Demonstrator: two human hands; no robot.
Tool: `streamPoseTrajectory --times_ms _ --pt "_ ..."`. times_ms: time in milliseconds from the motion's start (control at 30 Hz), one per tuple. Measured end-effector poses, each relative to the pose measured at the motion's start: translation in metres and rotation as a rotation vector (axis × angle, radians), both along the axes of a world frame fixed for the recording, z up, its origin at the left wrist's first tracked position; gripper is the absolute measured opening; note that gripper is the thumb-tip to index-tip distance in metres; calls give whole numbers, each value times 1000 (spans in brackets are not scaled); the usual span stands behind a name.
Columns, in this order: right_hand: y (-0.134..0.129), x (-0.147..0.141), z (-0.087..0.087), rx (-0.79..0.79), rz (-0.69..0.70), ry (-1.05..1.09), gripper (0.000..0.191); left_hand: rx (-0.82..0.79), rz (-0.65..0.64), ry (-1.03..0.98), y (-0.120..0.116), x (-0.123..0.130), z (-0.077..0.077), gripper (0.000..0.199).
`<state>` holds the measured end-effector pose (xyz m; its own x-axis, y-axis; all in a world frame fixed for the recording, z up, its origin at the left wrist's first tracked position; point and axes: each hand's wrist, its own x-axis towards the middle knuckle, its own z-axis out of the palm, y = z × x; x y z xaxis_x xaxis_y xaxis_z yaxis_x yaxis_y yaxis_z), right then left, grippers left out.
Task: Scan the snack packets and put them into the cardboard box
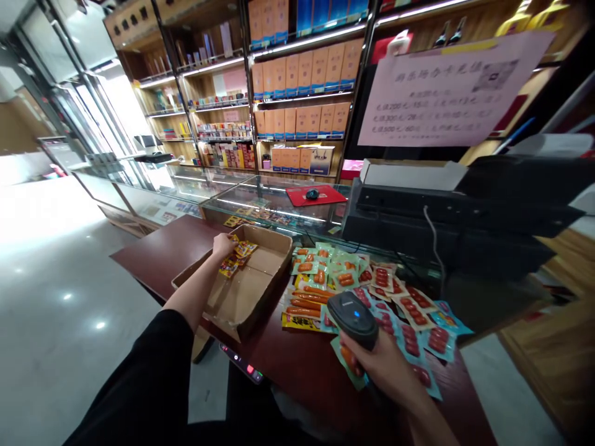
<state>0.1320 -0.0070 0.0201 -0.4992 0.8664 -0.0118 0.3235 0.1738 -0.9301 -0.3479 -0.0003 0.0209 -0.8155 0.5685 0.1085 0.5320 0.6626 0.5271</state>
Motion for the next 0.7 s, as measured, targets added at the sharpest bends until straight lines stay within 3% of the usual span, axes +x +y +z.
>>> streamPoseTrajectory --times_ms 200,333,433,533,700 --pt "3 0 8 -60 62 -16 29 -128 -110 294 2 13 13 38" --pt "8 13 12 -37 17 5 26 -73 -208 368 21 49 32 37" --pt "17 31 17 -32 -68 11 25 45 -353 333 50 100 45 37" --pt "31 53 23 -10 -128 18 24 97 -553 314 88 168 50 36" --pt "58 92 31 125 -263 -47 22 9 -896 342 136 288 37 36"
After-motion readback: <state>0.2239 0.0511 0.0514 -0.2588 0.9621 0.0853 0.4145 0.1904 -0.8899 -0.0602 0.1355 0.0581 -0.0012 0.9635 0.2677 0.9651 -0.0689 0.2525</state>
